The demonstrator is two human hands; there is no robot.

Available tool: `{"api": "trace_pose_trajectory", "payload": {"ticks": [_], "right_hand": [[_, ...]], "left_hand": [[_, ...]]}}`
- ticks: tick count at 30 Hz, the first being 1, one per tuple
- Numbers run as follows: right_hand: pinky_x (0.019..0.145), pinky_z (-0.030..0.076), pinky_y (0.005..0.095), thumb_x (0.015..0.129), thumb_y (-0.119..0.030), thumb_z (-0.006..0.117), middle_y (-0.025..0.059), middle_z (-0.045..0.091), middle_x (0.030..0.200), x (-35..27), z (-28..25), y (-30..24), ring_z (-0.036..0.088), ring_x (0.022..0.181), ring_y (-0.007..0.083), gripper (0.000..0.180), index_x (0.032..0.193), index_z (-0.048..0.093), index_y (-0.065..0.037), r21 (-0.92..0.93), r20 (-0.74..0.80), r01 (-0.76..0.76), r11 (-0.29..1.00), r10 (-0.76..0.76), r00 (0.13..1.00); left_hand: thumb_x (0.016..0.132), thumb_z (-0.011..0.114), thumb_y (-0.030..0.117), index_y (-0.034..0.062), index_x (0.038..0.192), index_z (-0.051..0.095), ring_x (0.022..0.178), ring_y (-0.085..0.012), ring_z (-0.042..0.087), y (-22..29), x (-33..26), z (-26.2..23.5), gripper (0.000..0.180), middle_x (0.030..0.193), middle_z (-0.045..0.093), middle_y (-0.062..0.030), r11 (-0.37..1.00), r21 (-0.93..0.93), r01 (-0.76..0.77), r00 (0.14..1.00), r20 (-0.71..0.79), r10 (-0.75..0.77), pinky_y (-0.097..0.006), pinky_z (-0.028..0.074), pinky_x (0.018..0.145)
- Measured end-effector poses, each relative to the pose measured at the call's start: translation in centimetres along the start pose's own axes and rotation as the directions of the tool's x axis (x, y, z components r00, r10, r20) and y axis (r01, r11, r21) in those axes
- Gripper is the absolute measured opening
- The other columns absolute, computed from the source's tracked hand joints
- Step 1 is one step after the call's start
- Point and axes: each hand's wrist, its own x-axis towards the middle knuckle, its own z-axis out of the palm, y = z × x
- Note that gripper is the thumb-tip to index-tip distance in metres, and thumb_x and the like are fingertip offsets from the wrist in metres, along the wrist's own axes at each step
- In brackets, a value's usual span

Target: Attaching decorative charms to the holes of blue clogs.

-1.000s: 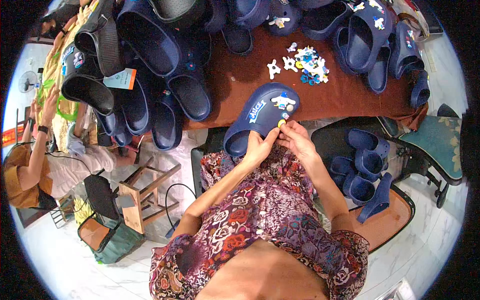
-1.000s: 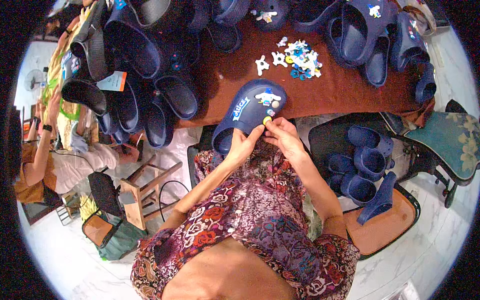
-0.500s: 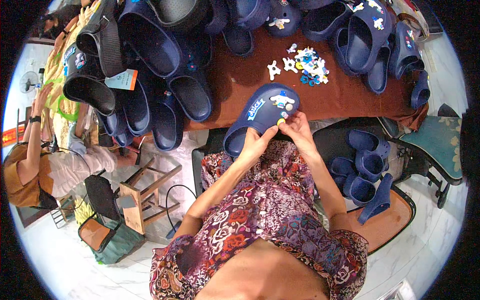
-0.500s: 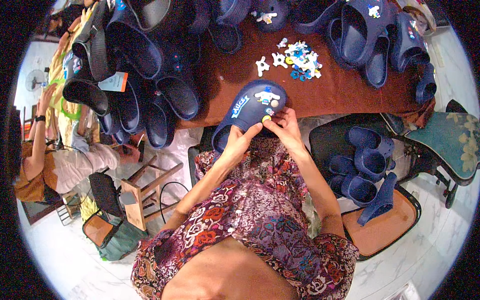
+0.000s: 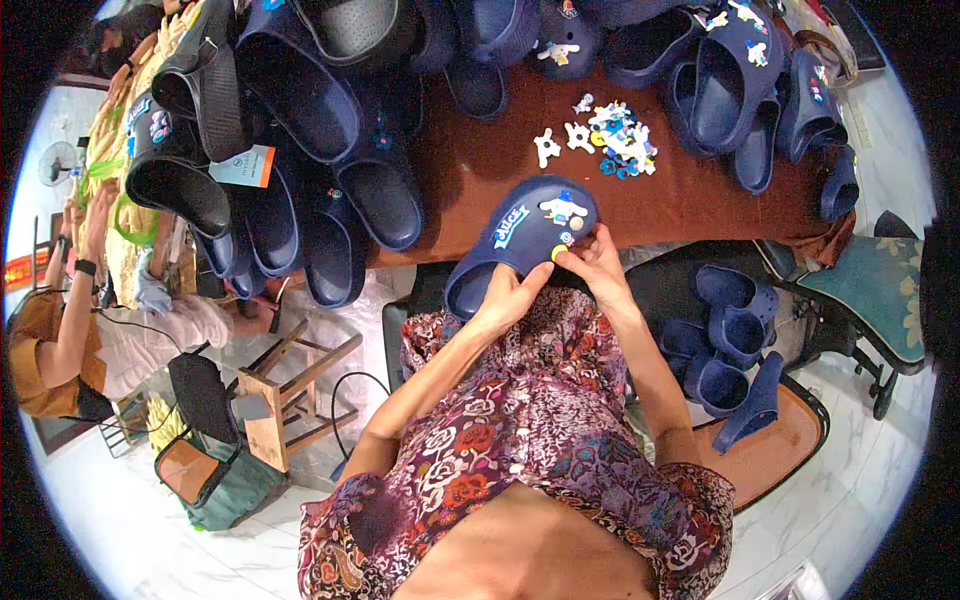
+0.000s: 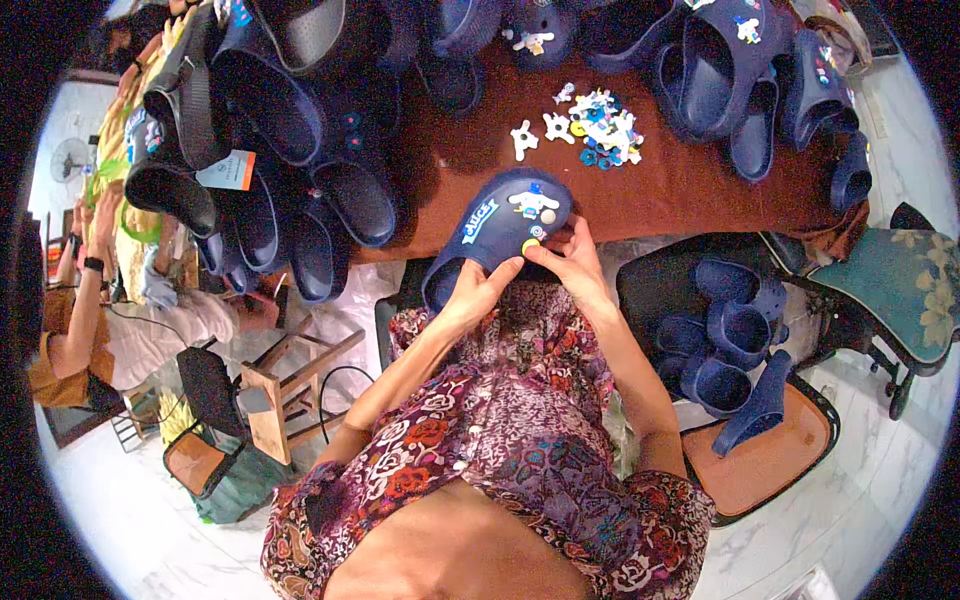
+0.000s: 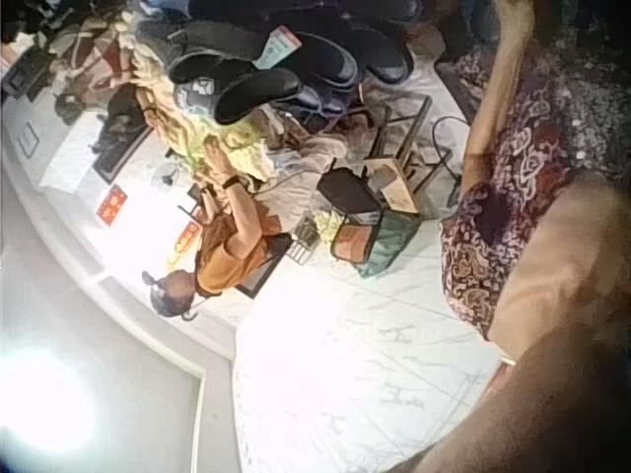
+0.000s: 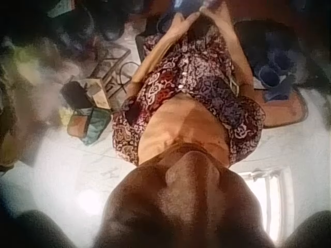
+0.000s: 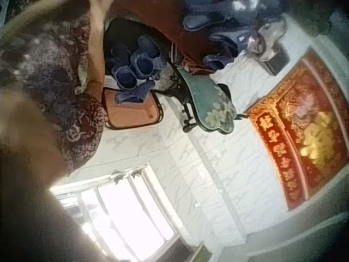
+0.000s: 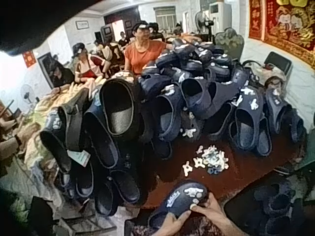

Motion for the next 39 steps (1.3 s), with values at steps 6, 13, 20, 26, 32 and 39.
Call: {"api": "trace_pose_trajectory", "payload": {"ticks": [6, 13, 20, 26, 32, 39], "right_hand": [[0.089, 0.053, 0.0356, 0.074, -0.012, 0.084, 0.0118, 0.06, 0.117, -0.3, -0.8, -1.2, 0.06, 0.106, 0.021, 0.077, 0.134, 0.038, -0.003, -0.137, 0.084, -0.005, 0.991, 0.017, 0.996], [0.081, 0.053, 0.0318, 0.08, -0.019, 0.08, 0.0106, 0.061, 0.113, -0.2, -0.6, -1.5, 0.06, 0.095, 0.0174, 0.064, 0.131, 0.045, -0.001, -0.333, 0.052, 0.027, 0.943, -0.01, 0.999], [0.075, 0.051, 0.031, 0.095, -0.016, 0.059, 0.0079, 0.061, 0.104, 1.6, -3.4, -2.3, 0.063, 0.085, 0.0163, 0.032, 0.125, 0.056, -0.006, -0.506, -0.074, 0.183, 0.843, -0.254, 0.964], [0.073, 0.05, 0.042, 0.092, -0.011, 0.057, 0.0143, 0.057, 0.103, 4.3, -5.1, -4.7, 0.063, 0.082, 0.0297, 0.028, 0.12, 0.059, -0.009, -0.895, -0.032, 0.248, 0.372, -0.606, 0.795], [0.073, 0.05, 0.0443, 0.091, -0.017, 0.06, 0.0132, 0.056, 0.104, 6.4, -5.8, -4.8, 0.063, 0.084, 0.0331, 0.024, 0.114, 0.061, -0.011, -0.936, -0.041, 0.169, 0.309, -0.573, 0.819], [0.073, 0.05, 0.0419, 0.092, -0.016, 0.06, 0.0123, 0.058, 0.098, 6.2, -5.9, -3.9, 0.062, 0.085, 0.0335, 0.013, 0.1, 0.064, -0.006, -0.929, -0.025, 0.235, 0.287, -0.68, 0.733]], "left_hand": [[0.091, 0.065, 0.011, -0.0029, 0.129, 0.052, 0.114, -0.0173, 0.055, -0.3, -0.5, 0.2, 0.043, 0.124, 0.06, -0.0089, 0.998, -0.046, 0.044, 0.999, -0.025, -0.045, -0.031, 0.041, 0.101], [0.088, 0.067, 0.012, -0.0041, 0.12, 0.059, 0.107, -0.0147, 0.056, 0.8, -0.5, -0.7, 0.037, 0.117, 0.063, -0.0073, 0.994, -0.112, 0.008, 0.999, 0.048, -0.003, -0.03, 0.042, 0.097], [0.088, 0.065, 0.013, -0.0097, 0.133, 0.046, 0.124, -0.0205, 0.049, 1.2, -0.5, -1.8, 0.054, 0.134, 0.054, -0.0126, 0.98, -0.173, 0.101, 0.995, 0.024, -0.098, -0.033, 0.031, 0.109], [0.086, 0.066, 0.012, -0.0092, 0.13, 0.05, 0.118, -0.0181, 0.051, 2.8, -1.0, -0.9, 0.051, 0.129, 0.057, -0.0104, 0.982, -0.116, 0.151, 0.987, -0.033, -0.156, -0.031, 0.035, 0.104], [0.082, 0.068, 0.009, -0.0096, 0.125, 0.053, 0.113, -0.0167, 0.053, 1.1, -0.8, -1.3, 0.049, 0.124, 0.059, -0.0101, 0.989, -0.15, -0.015, 1.0, -0.016, 0.013, -0.03, 0.037, 0.1], [0.079, 0.07, 0.01, -0.0053, 0.118, 0.059, 0.107, -0.0152, 0.054, -0.1, -0.3, -1.1, 0.043, 0.117, 0.062, -0.0068, 0.988, -0.131, 0.085, 0.99, -0.098, -0.098, -0.03, 0.038, 0.098]]}}
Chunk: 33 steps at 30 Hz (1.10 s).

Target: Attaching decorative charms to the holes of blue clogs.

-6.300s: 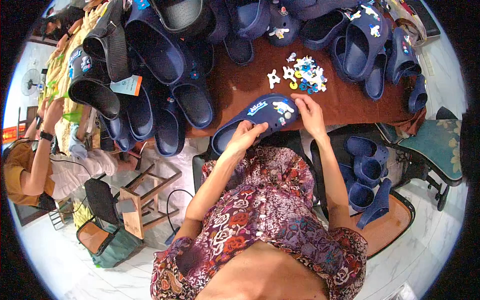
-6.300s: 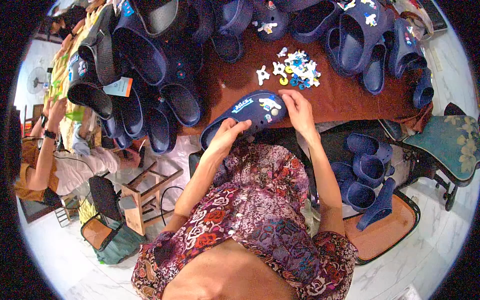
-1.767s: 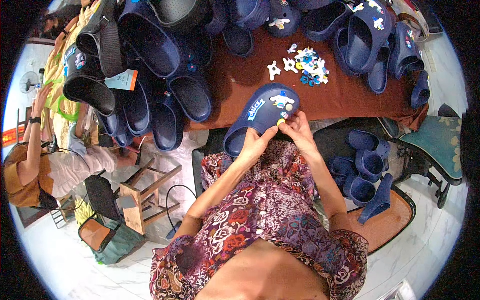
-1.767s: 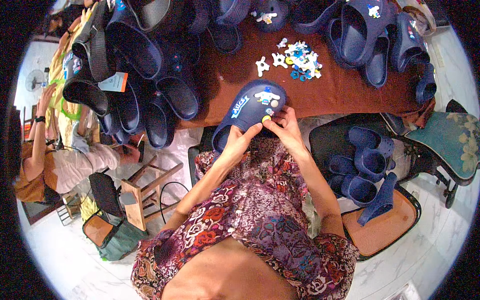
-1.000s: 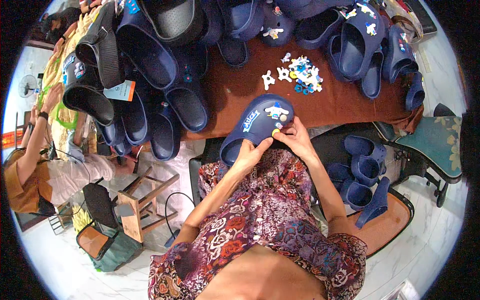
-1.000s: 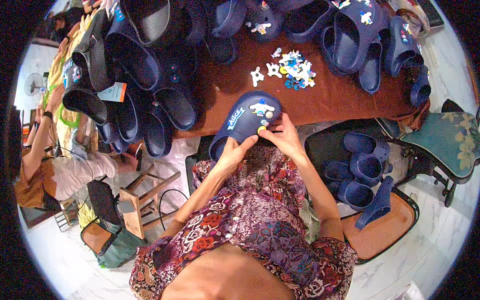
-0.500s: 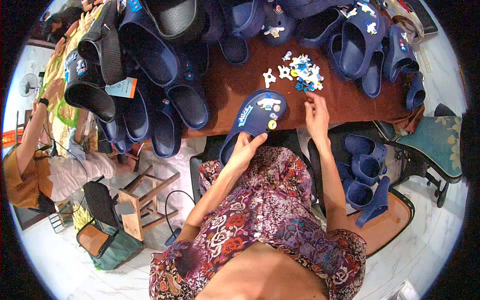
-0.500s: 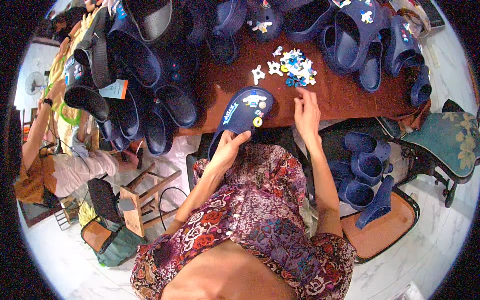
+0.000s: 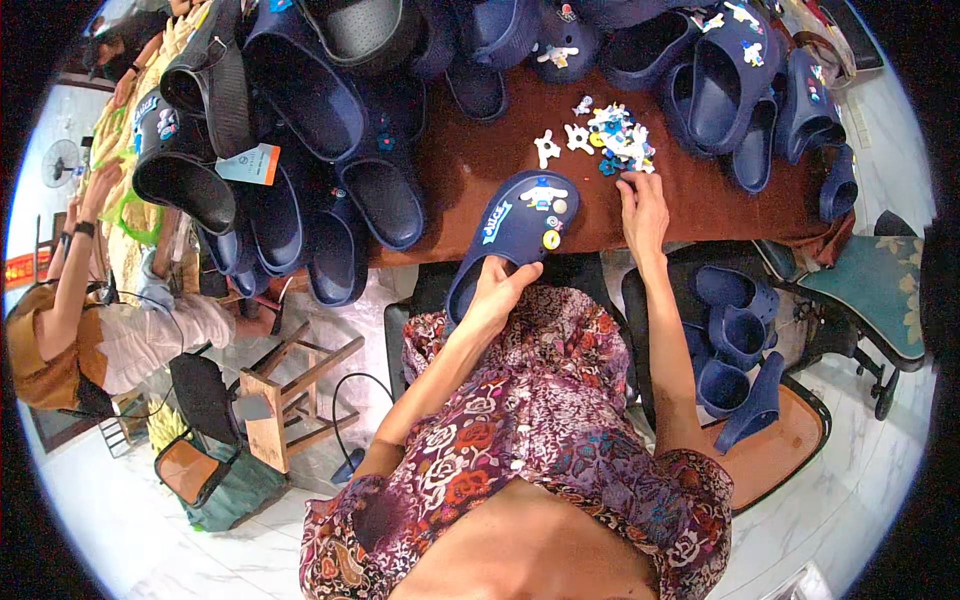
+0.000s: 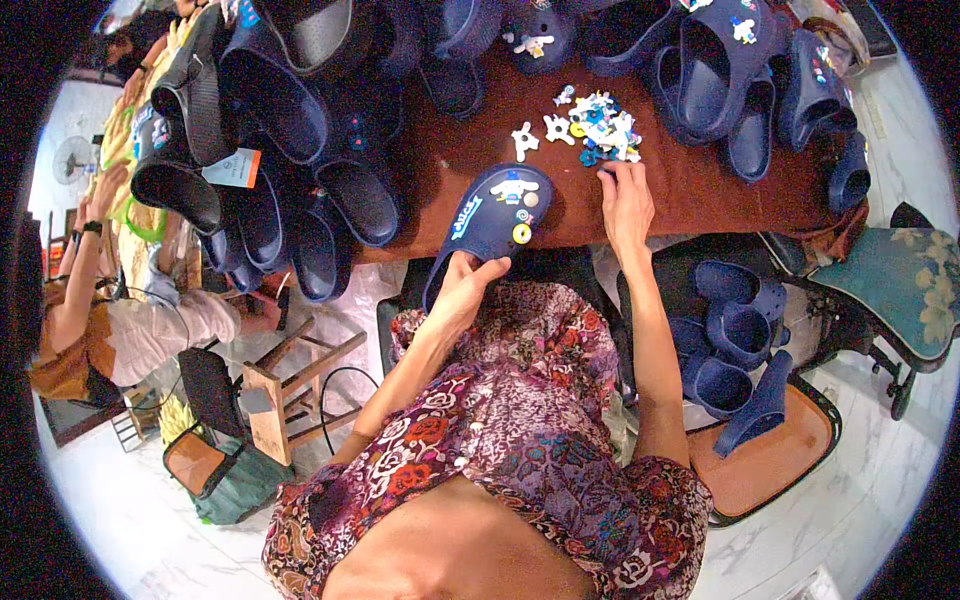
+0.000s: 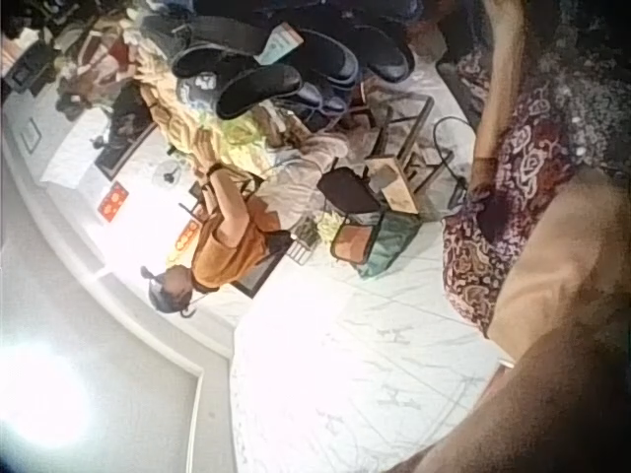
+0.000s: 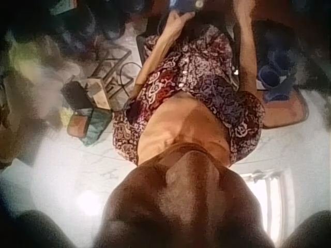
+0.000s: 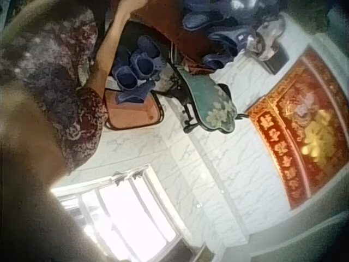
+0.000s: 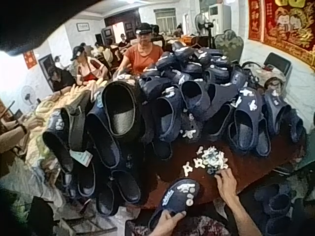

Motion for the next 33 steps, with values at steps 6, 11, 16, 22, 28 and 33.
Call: {"api": "trace_pose_trajectory", "payload": {"ticks": [6, 11, 16, 22, 28, 33], "right_hand": [[0.07, 0.05, 0.0328, 0.095, -0.011, 0.056, 0.0109, 0.064, 0.091, -3.9, -0.8, -3.0, 0.064, 0.08, 0.0217, 0.014, 0.099, 0.067, -0.002, 0.368, 0.078, -0.137, 0.92, 0.117, 0.99], [0.062, 0.049, 0.0247, 0.095, -0.006, 0.056, 0.0067, 0.067, 0.089, -7.8, -1.1, -7.5, 0.063, 0.073, 0.0116, 0.014, 0.102, 0.068, -0.002, 0.61, 0.251, -0.277, 0.742, 0.15, 0.956], [0.065, 0.046, 0.023, 0.092, -0.004, 0.061, 0.0049, 0.062, 0.084, -8.9, -0.6, -10.2, 0.06, 0.075, 0.01, 0.013, 0.102, 0.069, -0.004, 0.588, 0.272, -0.183, 0.788, 0.021, 0.962], [0.069, 0.049, 0.0308, 0.087, -0.005, 0.066, 0.011, 0.064, 0.087, -8.6, -0.7, -10.9, 0.065, 0.079, 0.0226, 0.013, 0.099, 0.069, -0.004, 0.537, 0.175, -0.057, 0.842, -0.045, 0.984], [0.067, 0.047, 0.0249, 0.082, 0.001, 0.071, 0.0047, 0.061, 0.086, -8.8, 0.8, -10.3, 0.059, 0.074, 0.0118, 0.014, 0.095, 0.069, -0.002, 0.698, 0.145, -0.176, 0.694, 0.104, 0.984], [0.069, 0.046, 0.0214, 0.083, 0.007, 0.069, 0.0016, 0.057, 0.089, -8.7, 1.8, -10.8, 0.056, 0.078, 0.007, 0.022, 0.1, 0.058, 0.0, 0.818, 0.183, -0.242, 0.522, 0.163, 0.97]], "left_hand": [[0.083, 0.069, 0.01, -0.0096, 0.122, 0.053, 0.111, -0.0187, 0.054, 0.7, -0.4, 0.4, 0.047, 0.121, 0.061, -0.0124, 0.997, -0.047, -0.066, 0.996, 0.062, 0.069, -0.031, 0.039, 0.099], [0.082, 0.069, 0.007, -0.0082, 0.118, 0.056, 0.101, -0.0163, 0.058, 0.6, -0.6, 0.8, 0.04, 0.115, 0.064, -0.0103, 0.998, -0.031, -0.051, 0.997, -0.055, 0.049, -0.029, 0.043, 0.091], [0.081, 0.07, 0.008, -0.004, 0.117, 0.056, 0.101, -0.014, 0.058, 1.1, -0.6, 1.1, 0.04, 0.112, 0.063, -0.0067, 0.991, -0.133, -0.01, 1.0, -0.009, 0.009, -0.029, 0.043, 0.093], [0.083, 0.068, 0.006, -0.0042, 0.109, 0.062, 0.092, -0.0122, 0.061, 1.8, -1.0, 1.4, 0.028, 0.104, 0.067, -0.0067, 0.985, -0.159, -0.061, 0.994, -0.104, 0.045, -0.028, 0.048, 0.083], [0.085, 0.069, 0.009, -0.0024, 0.107, 0.065, 0.089, -0.0105, 0.063, 1.6, -0.6, 1.1, 0.025, 0.102, 0.069, -0.0043, 0.986, -0.158, -0.06, 0.998, 0.017, 0.063, -0.027, 0.048, 0.085], [0.085, 0.073, 0.01, -0.0055, 0.109, 0.065, 0.094, -0.0126, 0.064, 2.1, -0.8, 1.2, 0.03, 0.106, 0.068, -0.0073, 0.983, -0.164, -0.08, 0.997, -0.026, 0.076, -0.028, 0.05, 0.086]]}}
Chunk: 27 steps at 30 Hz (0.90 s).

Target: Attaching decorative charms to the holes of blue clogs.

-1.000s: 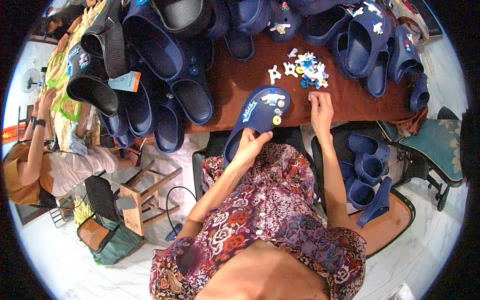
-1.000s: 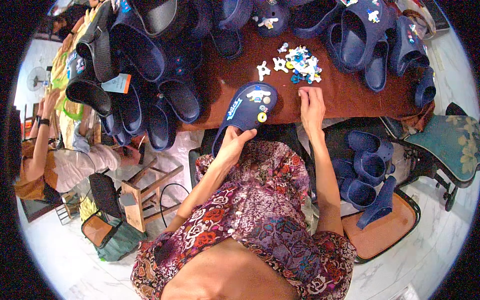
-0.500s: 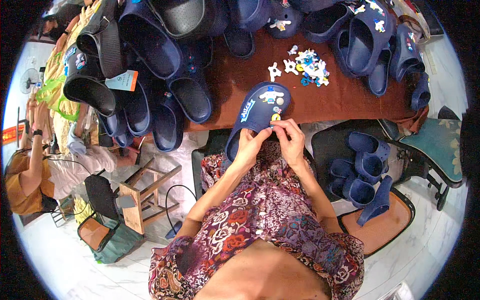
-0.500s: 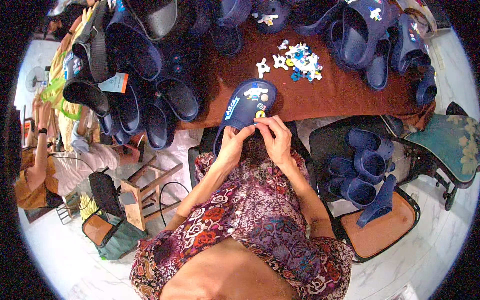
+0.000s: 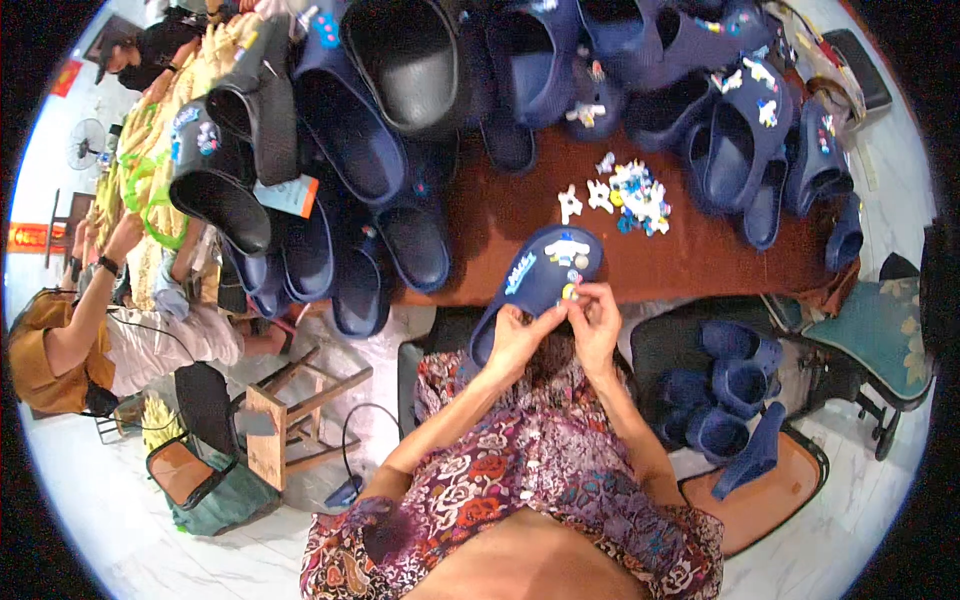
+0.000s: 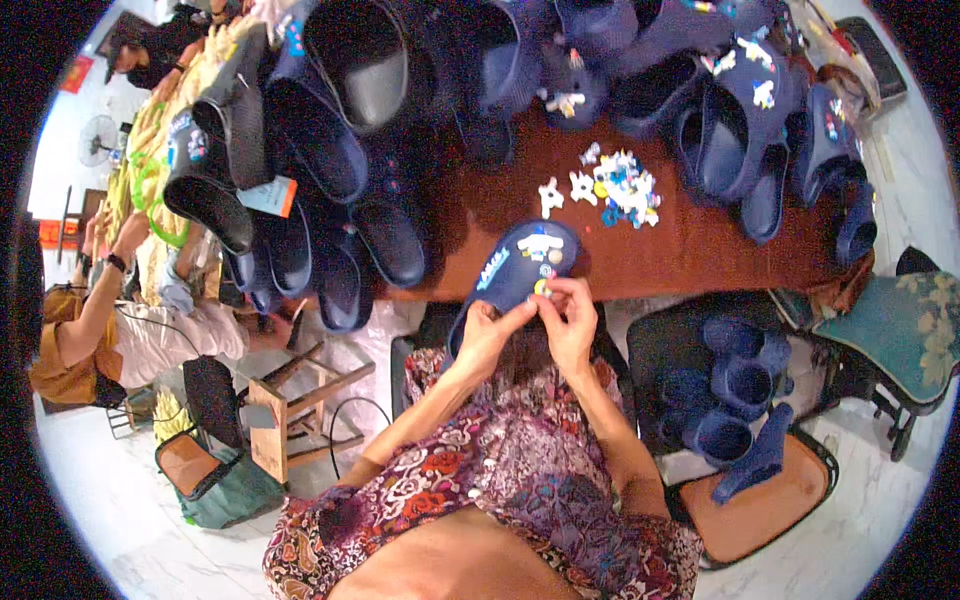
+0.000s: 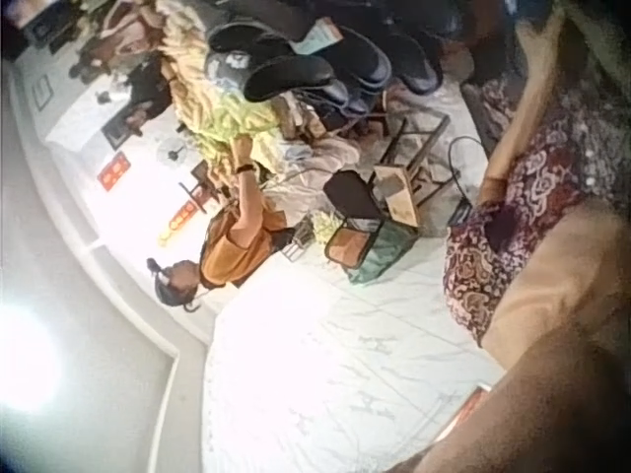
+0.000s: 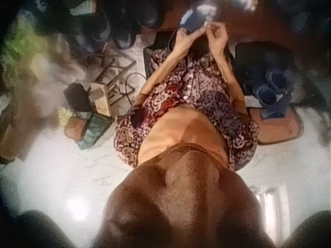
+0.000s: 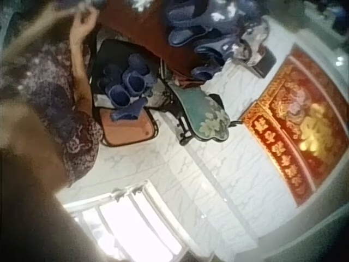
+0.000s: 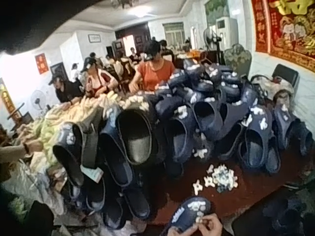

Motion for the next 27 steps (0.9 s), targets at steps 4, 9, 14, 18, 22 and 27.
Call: {"api": "trace_pose_trajectory", "payload": {"ticks": [4, 9, 14, 18, 22, 27], "right_hand": [[0.069, 0.042, 0.0192, 0.084, 0.01, 0.066, -0.001, 0.056, 0.089, 0.0, 0.1, 0.0, 0.049, 0.075, 0.0044, 0.025, 0.101, 0.053, -0.003, 0.141, 0.004, -0.091, 0.986, 0.092, 0.996], [0.07, 0.041, 0.0205, 0.083, 0.005, 0.069, -0.0002, 0.054, 0.09, -0.3, -0.2, -0.4, 0.049, 0.077, 0.0055, 0.015, 0.09, 0.058, -0.002, 0.077, -0.003, -0.123, 0.989, 0.123, 0.992], [0.063, 0.039, 0.0198, 0.09, -0.002, 0.066, -0.0019, 0.053, 0.083, -0.6, 0.2, -1.2, 0.047, 0.071, 0.0037, 0.007, 0.09, 0.058, -0.003, 0.113, -0.022, -0.163, 0.98, 0.166, 0.986], [0.056, 0.038, 0.0198, 0.095, -0.01, 0.06, -0.0034, 0.054, 0.074, -0.5, 0.0, -1.6, 0.046, 0.064, 0.0026, 0.007, 0.093, 0.057, -0.005, 0.149, -0.014, -0.15, 0.977, 0.154, 0.988], [0.055, 0.039, 0.0203, 0.096, -0.015, 0.06, -0.0026, 0.054, 0.072, -0.8, -1.0, -0.8, 0.048, 0.062, 0.0038, 0.011, 0.093, 0.057, -0.005, 0.102, -0.064, -0.124, 0.987, 0.131, 0.989], [0.056, 0.04, 0.0205, 0.098, -0.013, 0.057, -0.0028, 0.051, 0.071, -1.2, -1.6, -0.9, 0.047, 0.062, 0.0041, 0.01, 0.092, 0.055, -0.006, 0.074, -0.068, -0.138, 0.988, 0.143, 0.987]], "left_hand": [[0.085, 0.073, 0.01, -0.0047, 0.109, 0.066, 0.092, -0.0124, 0.064, 0.5, -0.3, 0.2, 0.03, 0.105, 0.069, -0.0067, 0.999, 0.034, 0.009, 1.0, -0.011, -0.009, -0.028, 0.05, 0.086], [0.085, 0.073, 0.009, -0.0036, 0.107, 0.067, 0.09, -0.0103, 0.063, 0.7, -0.5, 0.1, 0.026, 0.104, 0.068, -0.005, 0.999, 0.05, -0.02, 1.0, -0.01, 0.02, -0.027, 0.05, 0.084], [0.084, 0.075, 0.015, -0.0049, 0.102, 0.068, 0.084, -0.0098, 0.062, -0.1, -0.2, -0.3, 0.027, 0.097, 0.069, -0.005, 0.992, 0.102, -0.069, 0.997, -0.027, 0.072, -0.026, 0.049, 0.077], [0.083, 0.075, 0.015, -0.0052, 0.101, 0.069, 0.084, -0.0104, 0.063, -0.4, 0.0, -0.3, 0.028, 0.097, 0.07, -0.0059, 0.986, 0.155, -0.061, 0.994, -0.086, 0.075, -0.027, 0.049, 0.077], [0.083, 0.073, 0.013, -0.0035, 0.101, 0.069, 0.085, -0.0113, 0.064, -0.6, -0.4, 0.1, 0.025, 0.097, 0.07, -0.0049, 0.976, 0.169, -0.135, 0.984, -0.09, 0.152, -0.028, 0.05, 0.079], [0.081, 0.073, 0.013, -0.0041, 0.103, 0.068, 0.088, -0.013, 0.065, -2.6, 0.2, -0.5, 0.028, 0.099, 0.071, -0.0075, 0.95, 0.247, -0.189, 0.967, -0.123, 0.224, -0.03, 0.051, 0.081]]}}
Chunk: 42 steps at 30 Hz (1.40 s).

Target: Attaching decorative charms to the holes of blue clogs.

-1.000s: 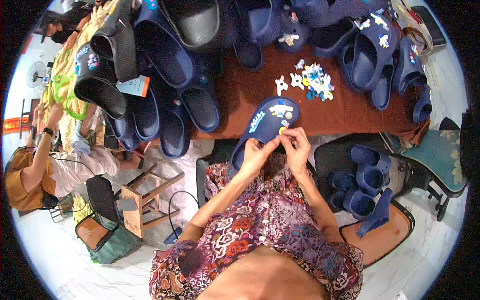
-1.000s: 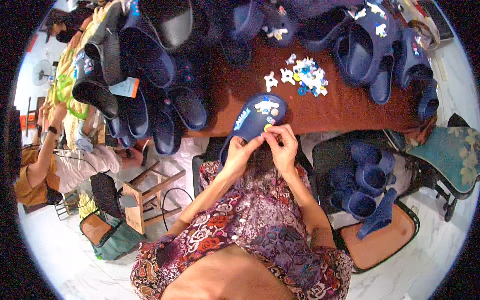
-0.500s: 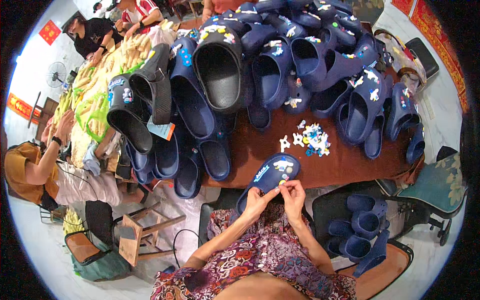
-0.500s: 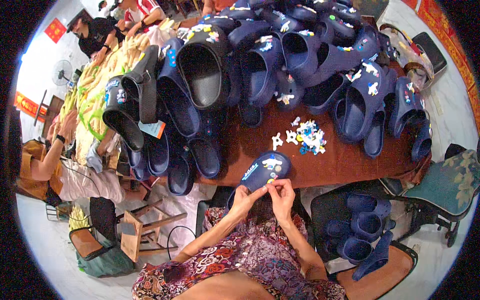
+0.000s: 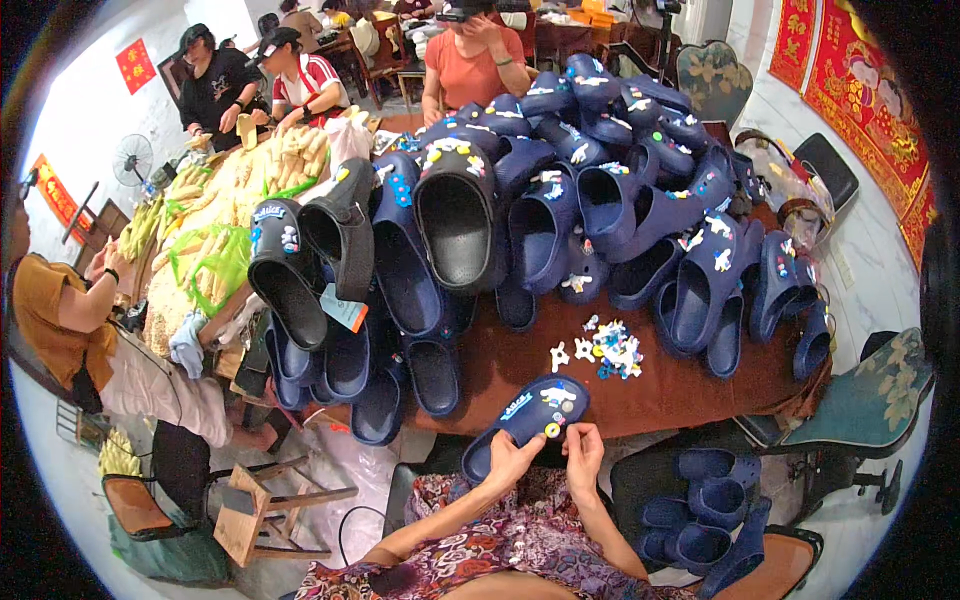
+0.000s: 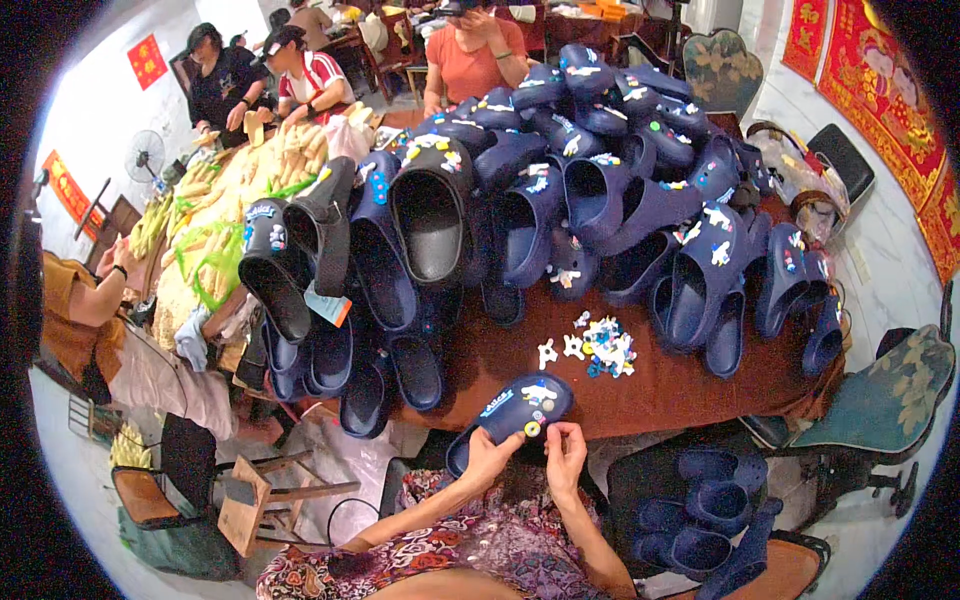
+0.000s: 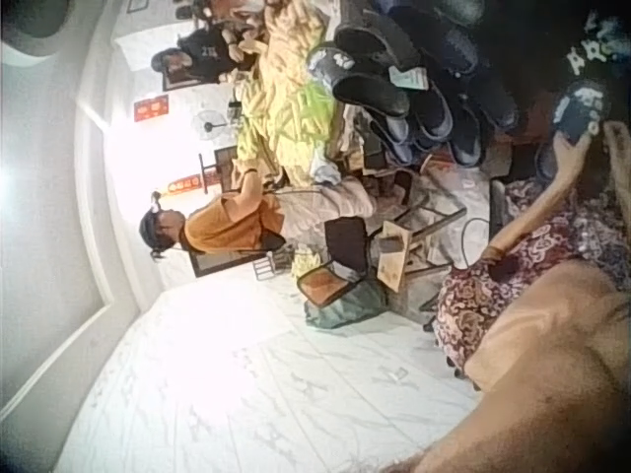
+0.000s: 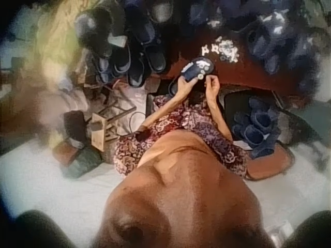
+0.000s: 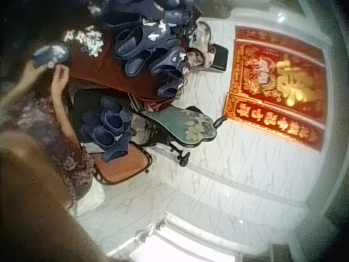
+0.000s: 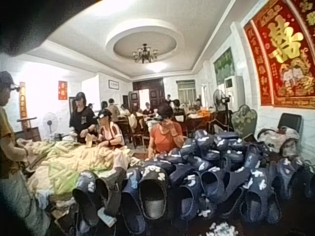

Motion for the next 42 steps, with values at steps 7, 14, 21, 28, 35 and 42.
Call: {"api": "trace_pose_trajectory", "payload": {"ticks": [7, 14, 21, 28, 35, 42], "right_hand": [[0.056, 0.041, 0.0203, 0.097, -0.014, 0.059, -0.0025, 0.053, 0.072, -0.1, -0.3, 0.2, 0.049, 0.064, 0.0044, 0.01, 0.093, 0.056, -0.005, -0.018, -0.005, 0.008, 1.0, -0.008, 1.0], [0.062, 0.046, 0.0215, 0.098, -0.019, 0.057, 0.0021, 0.053, 0.096, 0.1, -1.0, 1.4, 0.054, 0.08, 0.0072, 0.025, 0.116, 0.049, -0.004, 0.003, -0.079, 0.016, 1.0, -0.016, 0.997], [0.064, 0.048, 0.0247, 0.099, -0.022, 0.056, 0.0045, 0.052, 0.103, 0.1, -2.2, 1.9, 0.053, 0.085, 0.0099, 0.029, 0.12, 0.047, -0.004, -0.016, -0.089, -0.026, 1.0, 0.024, 0.996], [0.084, 0.05, 0.0321, 0.103, -0.033, 0.045, 0.0074, 0.056, 0.119, 1.9, -4.4, 1.2, 0.057, 0.104, 0.0157, 0.039, 0.131, 0.043, -0.006, -0.008, -0.051, 0.024, 1.0, -0.024, 0.998], [0.098, 0.039, 0.0292, 0.099, -0.024, 0.051, 0.0079, 0.055, 0.12, 3.0, -6.9, -5.0, 0.05, 0.111, 0.0149, 0.04, 0.13, 0.045, 0.001, -0.094, 0.062, 0.047, 0.994, -0.042, 0.997], [0.096, 0.048, 0.0399, 0.081, -0.016, 0.076, 0.0116, 0.049, 0.132, 1.8, -7.3, -4.9, 0.05, 0.121, 0.0248, 0.079, 0.143, 0.03, -0.002, 0.23, 0.196, 0.034, 0.973, -0.08, 0.977]], "left_hand": [[0.08, 0.074, 0.019, -0.0035, 0.103, 0.069, 0.087, -0.0151, 0.066, 0.2, 0.3, -0.1, 0.033, 0.097, 0.072, -0.0082, 0.994, 0.084, -0.066, 0.997, -0.035, 0.069, -0.031, 0.051, 0.08], [0.079, 0.076, 0.026, -0.0051, 0.098, 0.07, 0.084, -0.0156, 0.067, -0.2, 0.2, -0.4, 0.036, 0.092, 0.072, -0.0108, 0.996, 0.09, -0.019, 0.999, 0.043, 0.015, -0.031, 0.052, 0.077], [0.077, 0.079, 0.022, -0.0058, 0.099, 0.069, 0.082, -0.0139, 0.065, 0.3, 0.1, 0.1, 0.037, 0.092, 0.072, -0.0092, 0.996, 0.025, -0.083, 0.991, 0.109, 0.08, -0.03, 0.052, 0.075], [0.074, 0.072, 0.011, -0.0015, 0.102, 0.068, 0.084, -0.0142, 0.067, 4.7, -0.2, 0.8, 0.03, 0.094, 0.073, -0.0105, 0.894, 0.332, -0.302, 0.949, 0.198, 0.247, -0.03, 0.052, 0.078], [0.07, 0.071, 0.018, 0.0028, 0.097, 0.069, 0.076, -0.0381, 0.066, 6.1, 1.1, 2.6, 0.031, 0.085, 0.068, -0.0205, 0.668, 0.44, -0.601, 0.788, 0.467, 0.401, -0.043, 0.052, 0.068], [0.076, 0.071, 0.018, -0.0001, 0.099, 0.068, 0.077, -0.0257, 0.067, 8.6, 0.5, 6.0, 0.03, 0.087, 0.07, -0.0145, 0.84, 0.171, -0.515, 0.809, 0.421, 0.41, -0.037, 0.052, 0.071]]}}
